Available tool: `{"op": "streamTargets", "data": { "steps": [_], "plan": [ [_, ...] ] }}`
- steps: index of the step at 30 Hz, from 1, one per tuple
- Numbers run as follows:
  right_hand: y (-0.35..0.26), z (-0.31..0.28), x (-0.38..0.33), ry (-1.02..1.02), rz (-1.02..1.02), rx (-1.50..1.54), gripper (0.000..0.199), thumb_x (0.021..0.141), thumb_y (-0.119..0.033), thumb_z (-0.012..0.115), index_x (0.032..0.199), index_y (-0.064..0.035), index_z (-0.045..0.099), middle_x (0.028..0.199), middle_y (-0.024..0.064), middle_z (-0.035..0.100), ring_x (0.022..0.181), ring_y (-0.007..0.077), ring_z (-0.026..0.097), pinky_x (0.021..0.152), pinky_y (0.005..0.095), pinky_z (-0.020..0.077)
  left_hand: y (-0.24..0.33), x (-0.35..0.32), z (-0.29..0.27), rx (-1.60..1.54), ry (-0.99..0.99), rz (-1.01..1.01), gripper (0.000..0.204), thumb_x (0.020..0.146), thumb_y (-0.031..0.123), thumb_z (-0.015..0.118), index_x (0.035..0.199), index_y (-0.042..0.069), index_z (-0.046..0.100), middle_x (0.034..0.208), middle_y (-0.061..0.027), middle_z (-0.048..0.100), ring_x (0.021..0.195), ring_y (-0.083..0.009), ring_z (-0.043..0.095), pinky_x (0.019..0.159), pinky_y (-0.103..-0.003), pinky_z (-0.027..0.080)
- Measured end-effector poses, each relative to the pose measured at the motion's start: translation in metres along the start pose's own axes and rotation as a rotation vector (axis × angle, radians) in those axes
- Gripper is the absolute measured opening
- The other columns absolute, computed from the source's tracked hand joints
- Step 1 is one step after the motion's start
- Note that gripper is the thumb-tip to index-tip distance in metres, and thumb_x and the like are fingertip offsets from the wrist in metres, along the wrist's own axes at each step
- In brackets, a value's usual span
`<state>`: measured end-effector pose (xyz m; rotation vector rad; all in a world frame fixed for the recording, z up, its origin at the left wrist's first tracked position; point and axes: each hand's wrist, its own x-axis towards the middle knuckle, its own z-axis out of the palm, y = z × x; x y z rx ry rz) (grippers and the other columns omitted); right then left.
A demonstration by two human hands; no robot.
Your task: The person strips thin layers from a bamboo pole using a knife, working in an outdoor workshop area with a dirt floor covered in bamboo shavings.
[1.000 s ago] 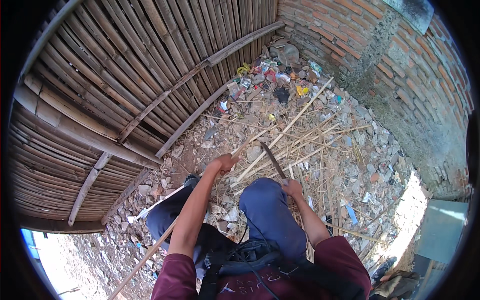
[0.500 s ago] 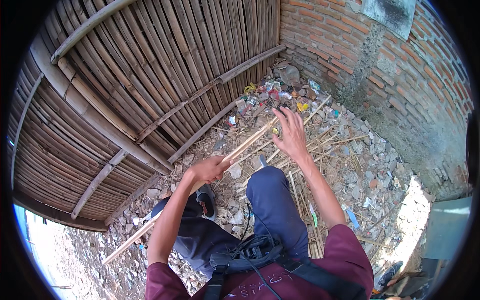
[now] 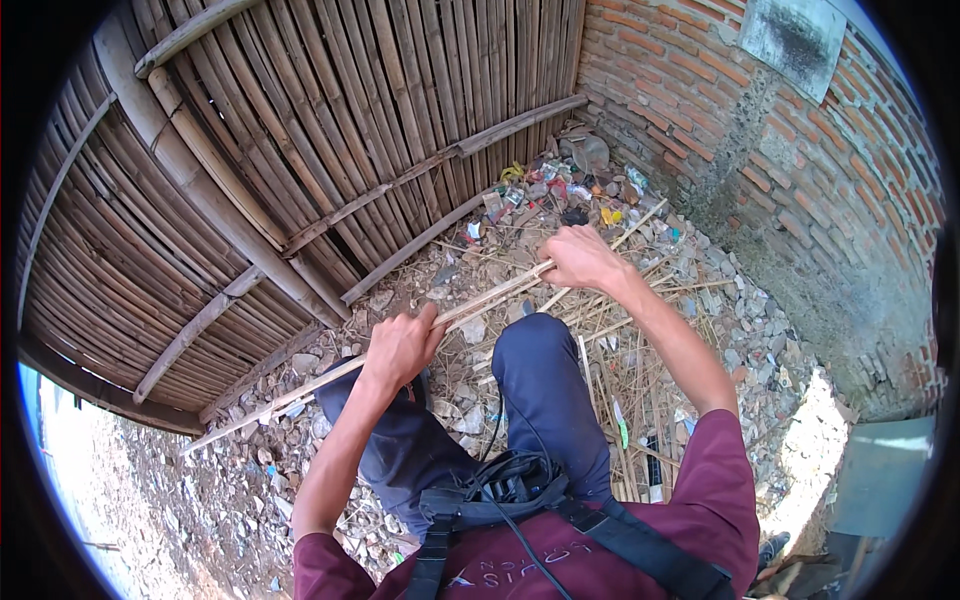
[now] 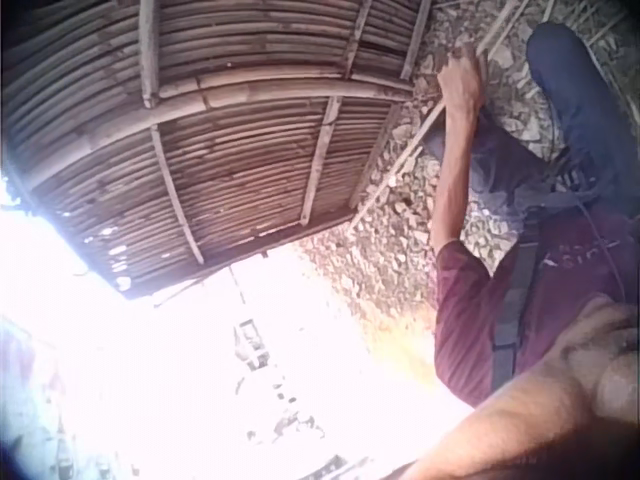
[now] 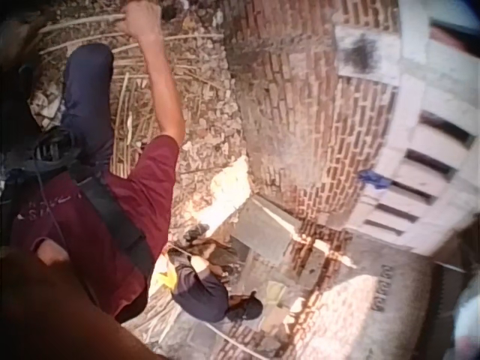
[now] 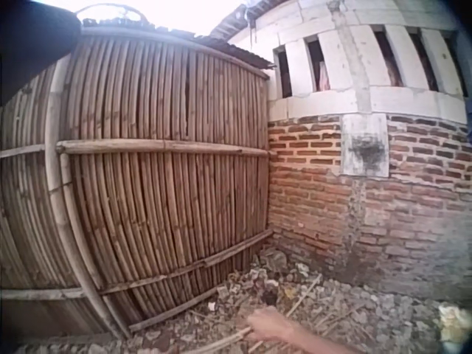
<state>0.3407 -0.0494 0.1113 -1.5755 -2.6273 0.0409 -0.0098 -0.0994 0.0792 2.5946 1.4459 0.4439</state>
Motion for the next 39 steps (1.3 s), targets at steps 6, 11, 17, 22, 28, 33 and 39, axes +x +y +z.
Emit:
{"op": "streamTargets", "data": {
  "steps": [6, 11, 17, 22, 28, 33, 39],
  "plan": [
    [-0.019, 0.035, -0.063, 0.126, 0.231, 0.034, 0.018, 0.072, -0.017, 0.075, 0.089, -0.0100, 0.079, 0.068, 0.0185, 0.071, 0.071, 0.0379, 0.074, 0.070, 0.0515, 0.0586, 0.002, -0.005, 0.037, 0.000, -0.061, 0.072, 0.024, 0.094, 0.027, 0.068, 0.099, 0.005, 0.060, 0.076, -0.0248, 0.070, 0.073, -0.0459, 0.072, 0.067, -0.057, 0.057],
    [-0.031, 0.059, -0.085, 0.195, 0.328, 0.047, 0.018, 0.072, -0.015, 0.075, 0.090, -0.0114, 0.079, 0.068, 0.0195, 0.071, 0.070, 0.0380, 0.074, 0.068, 0.0514, 0.0580, 0.004, 0.002, 0.052, 0.052, -0.079, 0.061, 0.023, 0.092, 0.028, 0.067, 0.093, 0.006, 0.061, 0.075, -0.0239, 0.070, 0.070, -0.0441, 0.071, 0.065, -0.055, 0.056],
    [-0.023, 0.078, -0.094, 0.240, 0.466, 0.074, 0.022, 0.066, -0.012, 0.074, 0.086, -0.0126, 0.082, 0.065, 0.0178, 0.070, 0.069, 0.0364, 0.075, 0.065, 0.0482, 0.0577, 0.028, 0.014, 0.052, 0.070, 0.061, -0.046, 0.022, 0.083, 0.028, 0.066, 0.079, 0.007, 0.070, 0.066, -0.0226, 0.067, 0.067, -0.0440, 0.069, 0.066, -0.054, 0.055],
    [-0.030, 0.089, -0.098, 0.369, 0.541, 0.081, 0.031, 0.062, -0.010, 0.072, 0.090, -0.0159, 0.085, 0.066, 0.0180, 0.071, 0.067, 0.0363, 0.074, 0.064, 0.0485, 0.0576, 0.035, 0.024, 0.051, 0.084, 0.027, -0.116, 0.025, 0.079, 0.032, 0.068, 0.077, 0.007, 0.074, 0.066, -0.0227, 0.067, 0.066, -0.0425, 0.069, 0.065, -0.052, 0.055],
    [-0.019, 0.079, -0.100, 0.317, 0.447, 0.044, 0.031, 0.063, -0.011, 0.070, 0.089, -0.0165, 0.085, 0.066, 0.0182, 0.071, 0.066, 0.0367, 0.073, 0.064, 0.0483, 0.0574, 0.027, 0.021, 0.052, 0.024, -0.013, -0.065, 0.028, 0.082, 0.035, 0.070, 0.084, 0.007, 0.074, 0.069, -0.0217, 0.069, 0.070, -0.0427, 0.070, 0.070, -0.053, 0.056],
    [-0.011, 0.075, -0.101, 0.241, 0.448, 0.108, 0.028, 0.064, -0.016, 0.071, 0.089, -0.0169, 0.085, 0.067, 0.0175, 0.071, 0.067, 0.0357, 0.074, 0.066, 0.0484, 0.0579, 0.013, 0.018, 0.031, -0.183, -0.131, 0.035, 0.041, 0.086, 0.040, 0.080, 0.108, 0.006, 0.069, 0.075, -0.0190, 0.072, 0.080, -0.0433, 0.072, 0.077, -0.053, 0.057],
    [-0.010, 0.088, -0.101, 0.327, 0.543, 0.232, 0.022, 0.061, -0.016, 0.068, 0.079, -0.0155, 0.080, 0.063, 0.0154, 0.068, 0.067, 0.0370, 0.070, 0.067, 0.0478, 0.0536, 0.024, -0.004, -0.034, -0.156, 0.120, 0.144, 0.055, 0.078, 0.030, 0.090, 0.122, 0.008, 0.067, 0.130, -0.0154, 0.066, 0.123, -0.0402, 0.060, 0.108, -0.049, 0.046]
  ]
}}
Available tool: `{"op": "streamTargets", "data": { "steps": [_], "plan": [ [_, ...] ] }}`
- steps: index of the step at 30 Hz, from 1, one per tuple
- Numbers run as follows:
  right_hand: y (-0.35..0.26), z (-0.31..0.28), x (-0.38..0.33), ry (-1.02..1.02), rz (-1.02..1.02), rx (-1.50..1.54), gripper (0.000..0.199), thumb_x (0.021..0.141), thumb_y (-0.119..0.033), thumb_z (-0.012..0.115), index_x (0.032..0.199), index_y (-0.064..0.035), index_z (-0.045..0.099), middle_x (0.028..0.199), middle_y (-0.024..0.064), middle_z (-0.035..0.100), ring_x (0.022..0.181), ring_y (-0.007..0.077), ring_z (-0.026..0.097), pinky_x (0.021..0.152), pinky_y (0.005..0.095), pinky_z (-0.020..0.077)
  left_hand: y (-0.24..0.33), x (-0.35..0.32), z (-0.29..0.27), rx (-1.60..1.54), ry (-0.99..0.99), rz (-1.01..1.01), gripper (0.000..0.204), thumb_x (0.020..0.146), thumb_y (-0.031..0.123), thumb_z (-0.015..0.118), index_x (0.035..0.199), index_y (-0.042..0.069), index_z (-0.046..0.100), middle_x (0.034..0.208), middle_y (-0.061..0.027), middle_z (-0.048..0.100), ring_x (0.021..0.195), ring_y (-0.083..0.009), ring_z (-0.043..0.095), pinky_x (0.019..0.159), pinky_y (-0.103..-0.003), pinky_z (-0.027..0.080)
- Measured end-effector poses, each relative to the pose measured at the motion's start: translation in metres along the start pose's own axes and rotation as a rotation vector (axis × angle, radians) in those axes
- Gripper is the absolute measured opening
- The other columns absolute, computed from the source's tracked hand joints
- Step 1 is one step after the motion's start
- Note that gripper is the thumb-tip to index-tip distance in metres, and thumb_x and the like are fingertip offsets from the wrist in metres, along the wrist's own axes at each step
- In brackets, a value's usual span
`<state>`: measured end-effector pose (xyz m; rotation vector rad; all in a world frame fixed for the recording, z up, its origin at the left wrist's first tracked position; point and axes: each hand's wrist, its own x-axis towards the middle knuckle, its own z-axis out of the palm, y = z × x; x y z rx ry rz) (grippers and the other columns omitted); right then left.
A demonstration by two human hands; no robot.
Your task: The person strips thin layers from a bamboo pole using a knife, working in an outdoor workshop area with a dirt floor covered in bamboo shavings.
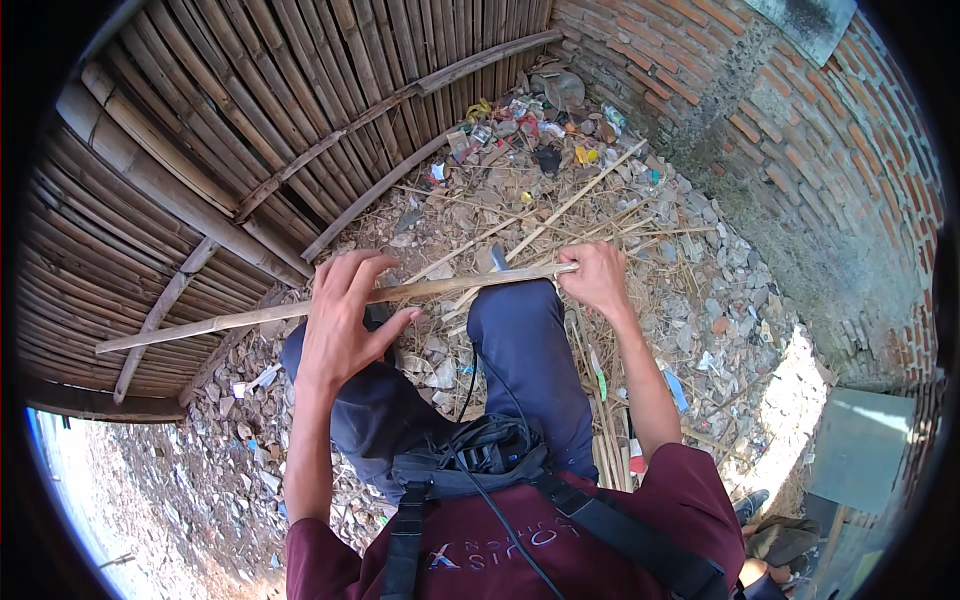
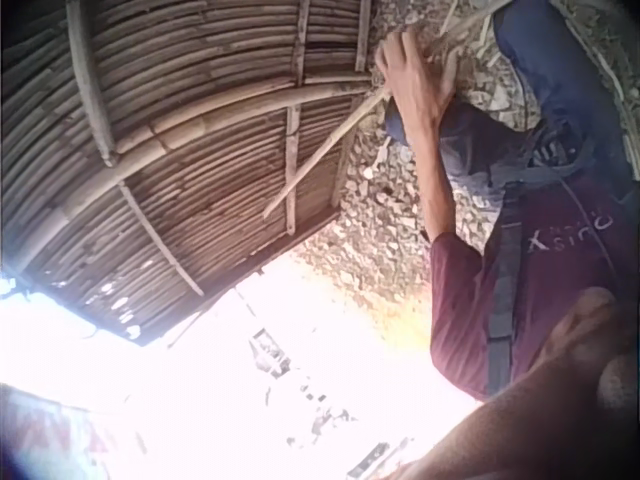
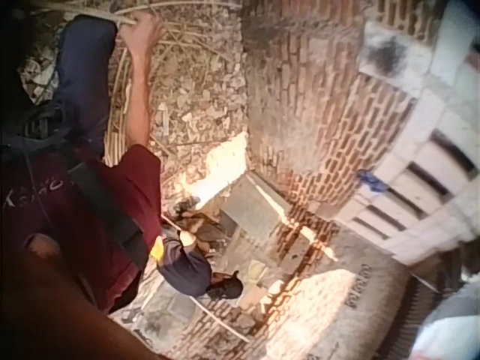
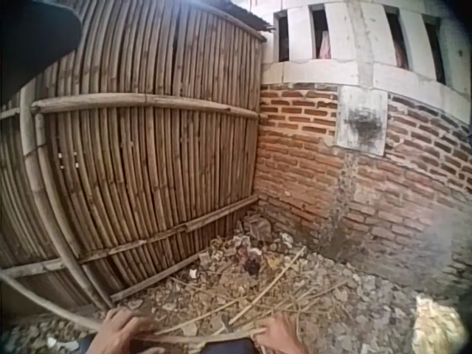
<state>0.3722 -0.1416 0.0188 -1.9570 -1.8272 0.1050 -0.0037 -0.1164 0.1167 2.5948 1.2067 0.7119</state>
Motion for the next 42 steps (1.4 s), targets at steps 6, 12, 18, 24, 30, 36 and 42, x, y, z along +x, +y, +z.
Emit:
{"op": "streamTargets", "data": {
  "steps": [6, 12, 18, 24, 30, 36, 42],
  "plan": [
    [-0.003, -0.022, 0.010, 0.101, 0.069, 0.186, 0.006, 0.063, -0.011, 0.065, 0.068, -0.0080, 0.065, 0.059, 0.0154, 0.058, 0.062, 0.0401, 0.060, 0.063, 0.0456, 0.0465, 0.035, -0.054, -0.073, 0.230, 0.402, 0.110, 0.062, 0.073, 0.033, 0.093, 0.125, 0.009, 0.067, 0.134, -0.0116, 0.067, 0.134, -0.0346, 0.059, 0.119, -0.057, 0.037],
    [-0.010, -0.057, 0.033, 0.218, 0.010, 0.093, 0.008, 0.065, -0.015, 0.071, 0.067, -0.0093, 0.066, 0.058, 0.0131, 0.059, 0.060, 0.0393, 0.060, 0.060, 0.0446, 0.0454, 0.036, -0.082, -0.113, 0.551, 0.445, 0.059, 0.077, 0.072, 0.036, 0.094, 0.140, 0.015, 0.064, 0.148, -0.0098, 0.061, 0.147, -0.0335, 0.049, 0.126, -0.057, 0.027],
    [-0.032, -0.078, 0.042, 0.148, -0.114, -0.003, 0.009, 0.065, -0.020, 0.072, 0.068, -0.0117, 0.070, 0.059, 0.0138, 0.061, 0.062, 0.0384, 0.063, 0.062, 0.0476, 0.0468, 0.052, -0.072, -0.111, 0.549, 0.172, -0.063, 0.102, 0.064, 0.031, 0.095, 0.155, 0.016, 0.050, 0.157, -0.0107, 0.051, 0.154, -0.0316, 0.040, 0.129, -0.055, 0.023],
    [-0.057, -0.092, 0.051, 0.085, -0.244, 0.012, 0.006, 0.062, -0.016, 0.067, 0.066, -0.0133, 0.070, 0.059, 0.0116, 0.063, 0.064, 0.0366, 0.065, 0.061, 0.0459, 0.0466, 0.018, -0.080, -0.084, 0.247, -0.096, -0.110, 0.072, 0.080, 0.046, 0.088, 0.134, 0.008, 0.059, 0.100, -0.0122, 0.069, 0.100, -0.0338, 0.069, 0.090, -0.044, 0.053],
    [-0.063, -0.079, 0.075, -0.061, -0.299, 0.016, 0.009, 0.065, -0.017, 0.070, 0.074, -0.0134, 0.071, 0.068, 0.0103, 0.064, 0.073, 0.0351, 0.065, 0.065, 0.0464, 0.0455, 0.007, -0.082, -0.068, -0.221, -0.383, -0.337, 0.035, 0.105, 0.038, 0.067, 0.109, 0.003, 0.063, 0.073, -0.0165, 0.058, 0.074, -0.0333, 0.064, 0.068, -0.046, 0.046],
    [-0.023, -0.024, 0.095, 0.170, -0.513, -0.038, 0.069, 0.081, -0.023, 0.083, 0.146, -0.0214, 0.061, 0.145, 0.0073, 0.056, 0.141, 0.0272, 0.047, 0.118, 0.0538, 0.0383, -0.028, -0.050, -0.030, 0.074, -0.322, -0.305, 0.037, 0.113, 0.038, 0.048, 0.112, 0.002, 0.058, 0.082, -0.0307, 0.065, 0.085, -0.0531, 0.063, 0.076, -0.062, 0.045],
    [0.113, 0.108, 0.035, 0.096, 0.194, 0.400, 0.048, 0.086, -0.019, 0.077, 0.132, -0.0085, 0.068, 0.116, 0.0174, 0.071, 0.112, 0.0346, 0.069, 0.100, 0.0448, 0.0542, -0.104, 0.013, 0.048, 0.340, -0.271, -0.312, 0.041, 0.113, 0.040, 0.044, 0.111, 0.001, 0.057, 0.079, -0.0330, 0.068, 0.079, -0.0557, 0.067, 0.073, -0.065, 0.054]
  ]
}}
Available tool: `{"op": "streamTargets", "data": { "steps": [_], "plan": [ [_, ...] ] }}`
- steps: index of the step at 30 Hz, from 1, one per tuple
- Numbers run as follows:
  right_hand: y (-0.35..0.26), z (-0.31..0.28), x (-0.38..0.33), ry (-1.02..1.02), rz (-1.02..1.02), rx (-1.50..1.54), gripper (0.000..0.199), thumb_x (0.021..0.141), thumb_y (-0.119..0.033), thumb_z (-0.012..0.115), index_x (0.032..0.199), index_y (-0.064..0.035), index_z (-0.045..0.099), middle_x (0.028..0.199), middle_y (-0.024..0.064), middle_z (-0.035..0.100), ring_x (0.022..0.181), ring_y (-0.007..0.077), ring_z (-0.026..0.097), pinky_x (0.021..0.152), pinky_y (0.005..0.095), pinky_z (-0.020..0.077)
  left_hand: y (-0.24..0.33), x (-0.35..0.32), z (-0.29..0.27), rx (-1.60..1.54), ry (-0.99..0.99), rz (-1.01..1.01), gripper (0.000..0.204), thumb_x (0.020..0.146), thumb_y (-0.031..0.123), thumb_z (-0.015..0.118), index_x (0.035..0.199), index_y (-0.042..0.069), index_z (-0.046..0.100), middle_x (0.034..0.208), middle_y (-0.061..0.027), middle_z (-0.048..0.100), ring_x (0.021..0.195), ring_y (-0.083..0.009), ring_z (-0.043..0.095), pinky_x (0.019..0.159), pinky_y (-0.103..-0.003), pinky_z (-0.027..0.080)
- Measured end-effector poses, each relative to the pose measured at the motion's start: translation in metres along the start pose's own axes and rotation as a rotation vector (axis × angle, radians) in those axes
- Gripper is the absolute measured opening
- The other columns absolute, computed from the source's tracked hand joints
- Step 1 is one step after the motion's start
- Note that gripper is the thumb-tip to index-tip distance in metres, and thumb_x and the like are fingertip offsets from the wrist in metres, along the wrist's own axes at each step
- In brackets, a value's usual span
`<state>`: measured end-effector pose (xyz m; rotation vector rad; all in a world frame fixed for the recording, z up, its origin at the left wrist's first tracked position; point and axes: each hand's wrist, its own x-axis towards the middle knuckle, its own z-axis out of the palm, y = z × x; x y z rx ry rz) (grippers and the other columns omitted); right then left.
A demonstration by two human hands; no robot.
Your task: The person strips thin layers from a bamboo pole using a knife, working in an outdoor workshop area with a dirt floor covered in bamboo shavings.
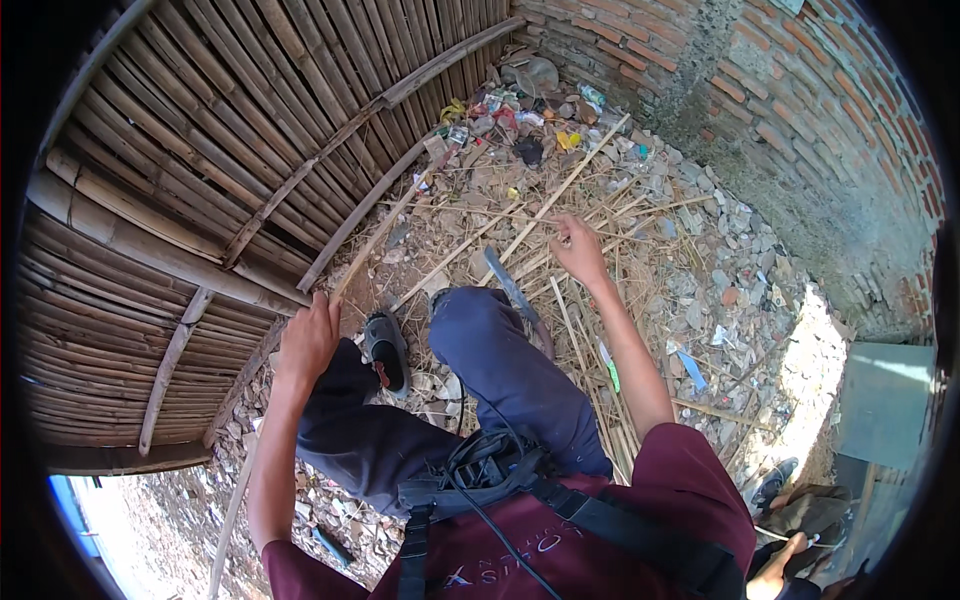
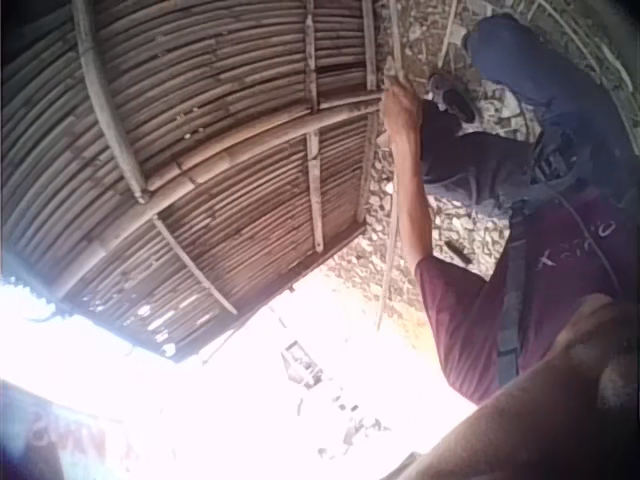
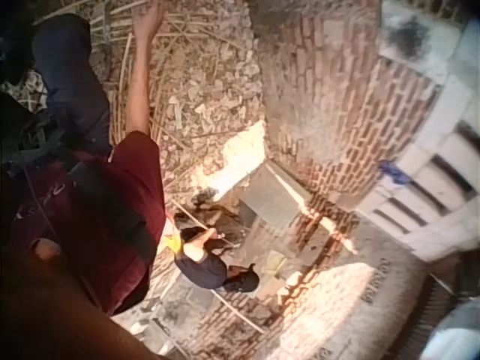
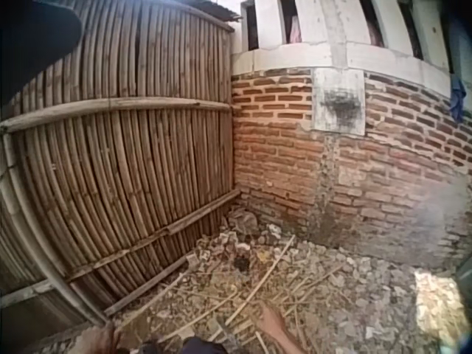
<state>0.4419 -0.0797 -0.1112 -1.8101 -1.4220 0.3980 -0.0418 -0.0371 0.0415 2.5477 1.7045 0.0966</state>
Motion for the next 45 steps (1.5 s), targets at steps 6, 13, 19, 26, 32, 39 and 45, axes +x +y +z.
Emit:
{"op": "streamTargets", "data": {
  "steps": [6, 13, 19, 26, 32, 39, 45],
  "plan": [
    [0.156, 0.117, -0.131, -0.459, 0.341, -0.276, 0.043, 0.087, -0.020, 0.074, 0.128, -0.0059, 0.071, 0.109, 0.0250, 0.074, 0.107, 0.0444, 0.071, 0.098, 0.0495, 0.0558, -0.020, 0.106, 0.126, 0.094, -0.186, 0.090, 0.054, 0.112, 0.044, 0.043, 0.108, -0.004, 0.068, 0.095, -0.0278, 0.076, 0.093, -0.0479, 0.075, 0.082, -0.058, 0.061],
    [0.192, 0.194, -0.152, -0.455, 0.417, -0.364, 0.051, 0.093, -0.028, 0.069, 0.135, -0.0012, 0.055, 0.123, 0.0282, 0.069, 0.111, 0.0522, 0.068, 0.097, 0.0571, 0.0551, 0.014, 0.157, 0.209, 0.103, -0.538, 0.034, 0.053, 0.113, 0.041, 0.039, 0.119, 0.000, 0.074, 0.121, -0.0263, 0.073, 0.115, -0.0448, 0.071, 0.098, -0.056, 0.057],
    [0.226, 0.231, -0.130, -0.356, 0.679, -0.439, 0.043, 0.093, -0.028, 0.069, 0.122, 0.0024, 0.061, 0.117, 0.0273, 0.072, 0.108, 0.0488, 0.071, 0.093, 0.0560, 0.0579, 0.046, 0.160, 0.237, -0.027, -0.632, 0.007, 0.054, 0.112, 0.041, 0.040, 0.118, 0.000, 0.074, 0.118, -0.0278, 0.074, 0.113, -0.0472, 0.071, 0.100, -0.057, 0.056],
    [0.173, 0.217, -0.117, -0.619, 0.626, -0.506, 0.046, 0.090, -0.032, 0.073, 0.115, 0.0051, 0.066, 0.101, 0.0256, 0.076, 0.092, 0.0377, 0.079, 0.080, 0.0467, 0.0636, 0.042, 0.148, 0.255, -0.125, -0.695, -0.198, 0.058, 0.110, 0.047, 0.041, 0.125, 0.001, 0.073, 0.129, -0.0294, 0.070, 0.123, -0.0477, 0.067, 0.106, -0.058, 0.052],
    [0.198, 0.179, -0.131, -0.529, 0.962, 0.453, 0.035, 0.091, -0.025, 0.073, 0.109, 0.0039, 0.066, 0.076, 0.0152, 0.070, 0.053, 0.0171, 0.064, 0.046, 0.0338, 0.0493, 0.046, 0.144, 0.249, -0.098, -0.687, -0.167, 0.058, 0.110, 0.049, 0.045, 0.124, 0.000, 0.074, 0.127, -0.0248, 0.073, 0.122, -0.0446, 0.069, 0.102, -0.054, 0.056],
    [0.137, 0.104, -0.113, -0.625, 0.863, 0.344, 0.020, 0.091, -0.019, 0.071, 0.093, 0.0002, 0.071, 0.066, 0.0112, 0.068, 0.052, 0.0160, 0.061, 0.048, 0.0335, 0.0455, 0.060, 0.134, 0.256, -0.092, -0.671, -0.205, 0.057, 0.111, 0.046, 0.041, 0.126, 0.002, 0.073, 0.128, -0.0251, 0.072, 0.124, -0.0461, 0.067, 0.105, -0.056, 0.054],
    [0.102, 0.086, -0.113, -0.244, 0.610, -0.140, 0.019, 0.087, -0.021, 0.071, 0.090, -0.0021, 0.075, 0.077, 0.0223, 0.072, 0.075, 0.0407, 0.072, 0.072, 0.0458, 0.0558, 0.071, 0.142, 0.245, -0.158, -0.694, -0.314, 0.057, 0.111, 0.048, 0.044, 0.126, 0.002, 0.075, 0.132, -0.0217, 0.072, 0.128, -0.0421, 0.067, 0.105, -0.053, 0.054]
  ]
}}
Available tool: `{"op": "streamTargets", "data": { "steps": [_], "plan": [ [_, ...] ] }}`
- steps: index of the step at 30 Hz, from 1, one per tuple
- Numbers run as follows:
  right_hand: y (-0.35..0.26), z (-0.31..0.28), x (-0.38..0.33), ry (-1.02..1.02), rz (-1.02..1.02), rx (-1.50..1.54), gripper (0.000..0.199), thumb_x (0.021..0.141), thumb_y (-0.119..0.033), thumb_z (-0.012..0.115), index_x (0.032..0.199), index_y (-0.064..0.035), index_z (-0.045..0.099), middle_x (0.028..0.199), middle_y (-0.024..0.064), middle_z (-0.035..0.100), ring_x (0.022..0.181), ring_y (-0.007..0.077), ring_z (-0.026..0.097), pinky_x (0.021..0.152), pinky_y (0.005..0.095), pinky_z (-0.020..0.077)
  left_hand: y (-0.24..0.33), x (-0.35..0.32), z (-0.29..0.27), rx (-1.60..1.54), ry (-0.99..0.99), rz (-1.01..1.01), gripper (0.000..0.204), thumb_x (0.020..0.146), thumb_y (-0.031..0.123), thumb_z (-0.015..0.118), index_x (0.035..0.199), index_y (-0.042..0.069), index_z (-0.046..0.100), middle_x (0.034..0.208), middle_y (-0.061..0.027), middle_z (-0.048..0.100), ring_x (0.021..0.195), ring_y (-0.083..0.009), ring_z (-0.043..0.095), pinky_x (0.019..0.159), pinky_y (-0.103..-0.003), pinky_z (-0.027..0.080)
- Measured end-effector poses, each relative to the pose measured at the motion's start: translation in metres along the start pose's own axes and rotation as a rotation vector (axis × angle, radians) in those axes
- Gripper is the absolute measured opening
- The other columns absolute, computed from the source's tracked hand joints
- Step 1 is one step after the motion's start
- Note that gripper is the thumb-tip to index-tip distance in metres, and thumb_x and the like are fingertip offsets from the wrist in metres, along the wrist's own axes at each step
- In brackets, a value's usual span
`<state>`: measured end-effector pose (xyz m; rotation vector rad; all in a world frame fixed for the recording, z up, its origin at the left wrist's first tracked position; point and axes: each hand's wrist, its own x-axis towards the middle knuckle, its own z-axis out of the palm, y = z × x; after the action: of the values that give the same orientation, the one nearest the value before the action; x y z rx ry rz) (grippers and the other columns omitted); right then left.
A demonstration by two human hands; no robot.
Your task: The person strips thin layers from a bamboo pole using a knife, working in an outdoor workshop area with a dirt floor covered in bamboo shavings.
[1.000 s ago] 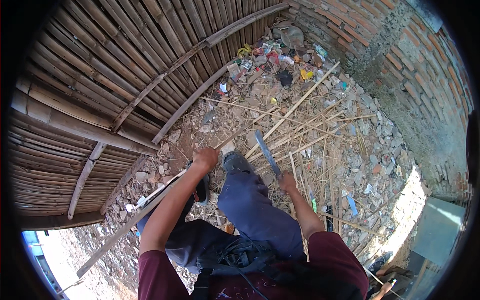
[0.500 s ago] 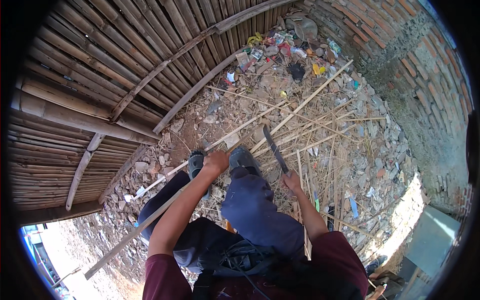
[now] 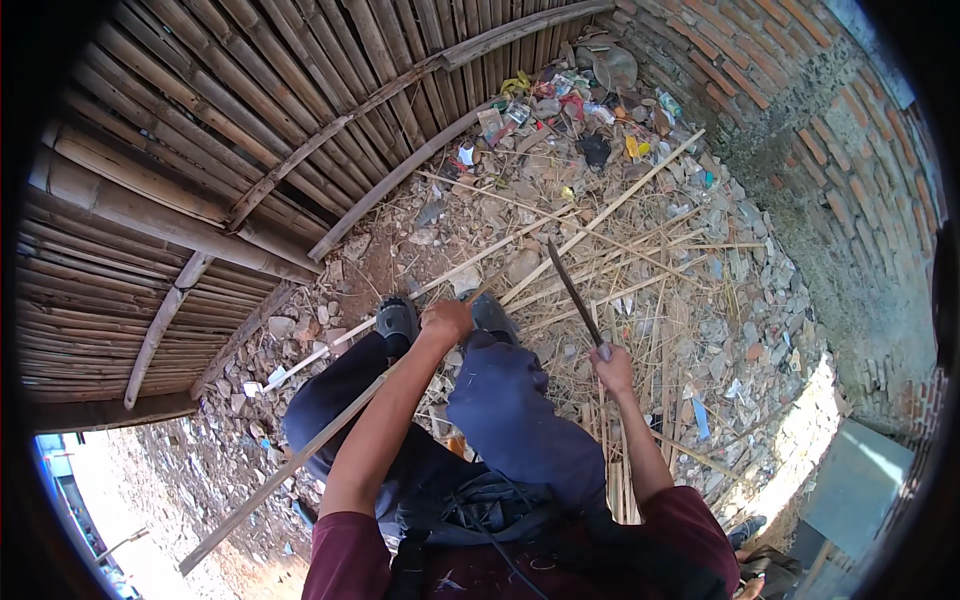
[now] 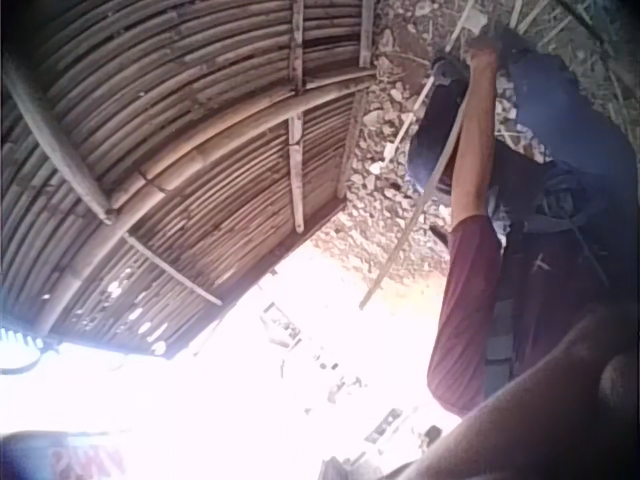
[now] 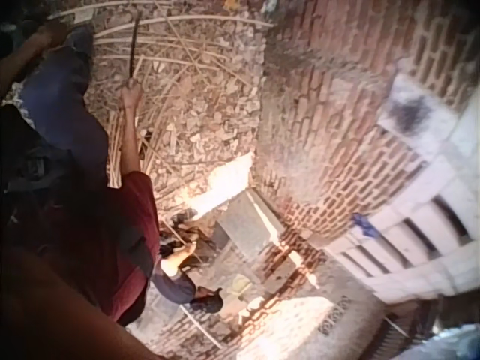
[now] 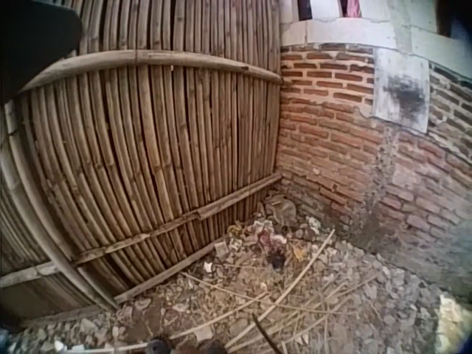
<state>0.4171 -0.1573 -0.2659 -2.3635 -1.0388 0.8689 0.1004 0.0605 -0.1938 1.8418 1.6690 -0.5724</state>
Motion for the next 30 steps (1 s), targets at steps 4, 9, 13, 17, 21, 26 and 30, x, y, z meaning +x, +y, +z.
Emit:
{"op": "streamTargets", "data": {
  "steps": [4, 9, 13, 17, 21, 26, 30],
  "plan": [
    [-0.010, 0.010, 0.004, 0.043, -0.144, 0.184, 0.027, 0.085, -0.022, 0.073, 0.107, -0.0074, 0.080, 0.073, 0.0165, 0.071, 0.068, 0.0316, 0.069, 0.068, 0.0429, 0.0524, 0.010, -0.013, -0.006, 0.042, -0.025, 0.025, 0.055, 0.111, 0.047, 0.045, 0.127, 0.003, 0.075, 0.135, -0.0220, 0.071, 0.130, -0.0415, 0.066, 0.106, -0.053, 0.054],
    [-0.053, 0.028, 0.010, 0.006, -0.245, 0.006, 0.024, 0.088, -0.022, 0.073, 0.100, -0.0013, 0.072, 0.089, 0.0289, 0.072, 0.085, 0.0485, 0.070, 0.077, 0.0545, 0.0547, 0.011, -0.018, 0.004, 0.105, 0.041, 0.086, 0.055, 0.110, 0.044, 0.043, 0.127, 0.002, 0.074, 0.132, -0.0250, 0.071, 0.127, -0.0449, 0.067, 0.105, -0.055, 0.054],
    [-0.065, 0.069, 0.034, -0.010, -0.368, 0.002, 0.027, 0.088, -0.025, 0.073, 0.102, -0.0019, 0.072, 0.090, 0.0291, 0.072, 0.088, 0.0501, 0.069, 0.079, 0.0554, 0.0551, -0.002, -0.007, 0.024, 0.033, 0.074, 0.045, 0.053, 0.110, 0.043, 0.044, 0.126, 0.002, 0.075, 0.128, -0.0248, 0.072, 0.123, -0.0446, 0.069, 0.103, -0.057, 0.055],
    [-0.048, 0.108, 0.073, -0.195, -0.337, 0.053, 0.028, 0.086, -0.026, 0.074, 0.101, -0.0019, 0.072, 0.088, 0.0281, 0.072, 0.086, 0.0489, 0.071, 0.079, 0.0545, 0.0553, 0.002, -0.007, 0.020, 0.022, 0.017, 0.082, 0.053, 0.110, 0.042, 0.042, 0.124, 0.003, 0.075, 0.127, -0.0253, 0.073, 0.121, -0.0450, 0.069, 0.103, -0.058, 0.055],
    [-0.051, 0.124, 0.093, -0.273, -0.264, 0.041, 0.029, 0.085, -0.026, 0.076, 0.102, -0.0019, 0.074, 0.081, 0.0209, 0.073, 0.075, 0.0363, 0.073, 0.072, 0.0476, 0.0563, -0.004, -0.006, 0.022, -0.027, 0.006, 0.038, 0.053, 0.110, 0.045, 0.047, 0.122, 0.004, 0.077, 0.126, -0.0229, 0.074, 0.121, -0.0423, 0.070, 0.104, -0.053, 0.055],
    [-0.055, 0.118, 0.108, -0.506, 0.122, 0.168, 0.035, 0.083, -0.035, 0.077, 0.097, -0.0024, 0.075, 0.090, 0.0257, 0.075, 0.090, 0.0449, 0.073, 0.082, 0.0521, 0.0564, -0.001, -0.009, 0.017, -0.049, 0.002, 0.043, 0.052, 0.110, 0.044, 0.047, 0.122, 0.003, 0.077, 0.127, -0.0240, 0.074, 0.120, -0.0424, 0.071, 0.103, -0.054, 0.055],
    [-0.077, 0.098, 0.117, -0.281, -0.235, -0.072, 0.040, 0.084, -0.038, 0.074, 0.097, -0.0002, 0.074, 0.092, 0.0282, 0.073, 0.092, 0.0459, 0.071, 0.082, 0.0529, 0.0555, 0.001, -0.013, 0.019, -0.016, 0.068, 0.031, 0.052, 0.110, 0.043, 0.047, 0.119, 0.003, 0.078, 0.125, -0.0233, 0.075, 0.119, -0.0414, 0.072, 0.102, -0.053, 0.056]
  ]
}}
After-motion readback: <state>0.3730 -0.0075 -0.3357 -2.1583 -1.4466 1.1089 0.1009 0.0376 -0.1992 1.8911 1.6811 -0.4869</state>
